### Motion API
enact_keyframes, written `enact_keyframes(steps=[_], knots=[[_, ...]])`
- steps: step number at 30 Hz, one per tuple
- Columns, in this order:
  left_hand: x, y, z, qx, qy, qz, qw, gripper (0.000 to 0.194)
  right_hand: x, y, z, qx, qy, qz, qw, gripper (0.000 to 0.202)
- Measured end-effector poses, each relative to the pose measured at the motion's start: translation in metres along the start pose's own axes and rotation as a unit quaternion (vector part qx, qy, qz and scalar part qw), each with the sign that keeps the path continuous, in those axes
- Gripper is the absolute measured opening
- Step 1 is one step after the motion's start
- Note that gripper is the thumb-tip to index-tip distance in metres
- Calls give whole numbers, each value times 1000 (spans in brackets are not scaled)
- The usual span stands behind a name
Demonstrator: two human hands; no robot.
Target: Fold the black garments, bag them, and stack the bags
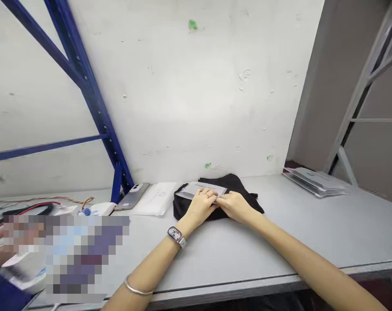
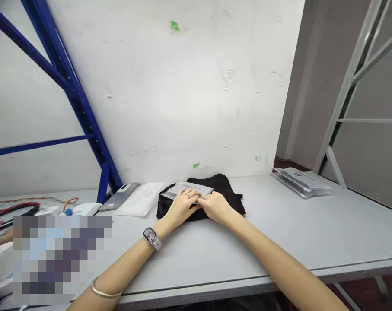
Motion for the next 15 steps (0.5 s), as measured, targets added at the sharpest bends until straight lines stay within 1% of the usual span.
enact_keyframes(steps=[3, 6, 10, 12, 15], knots=[[0, 1, 2, -8, -26, 26, 999, 10, -1, -3, 1, 8, 9, -20, 1000, 24], [6, 6, 4, -15, -23, 50, 998, 15, -7, -3, 3, 28, -1, -42, 999, 26], [30, 21, 0, -24, 32, 63, 997, 15, -21, 5, 2, 50, -31, -52, 997, 29], [44, 26, -5, -15, 65, 57, 996, 13, -32, 7, 0, 60, -55, -43, 996, 27], [63, 29, -12, 7, 110, 45, 993, 11, -50, 6, -7, 82, -105, -16, 991, 23]])
Point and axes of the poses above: each hand's wrist, its own z-axis towards the middle knuckle, its own y-axis out of the back of the hand, x = y × z, the point moved 8 cm from there along z, towards the middle knuckle, and after that the axes turned 6 degrees about -z, right-handed, at the moved point
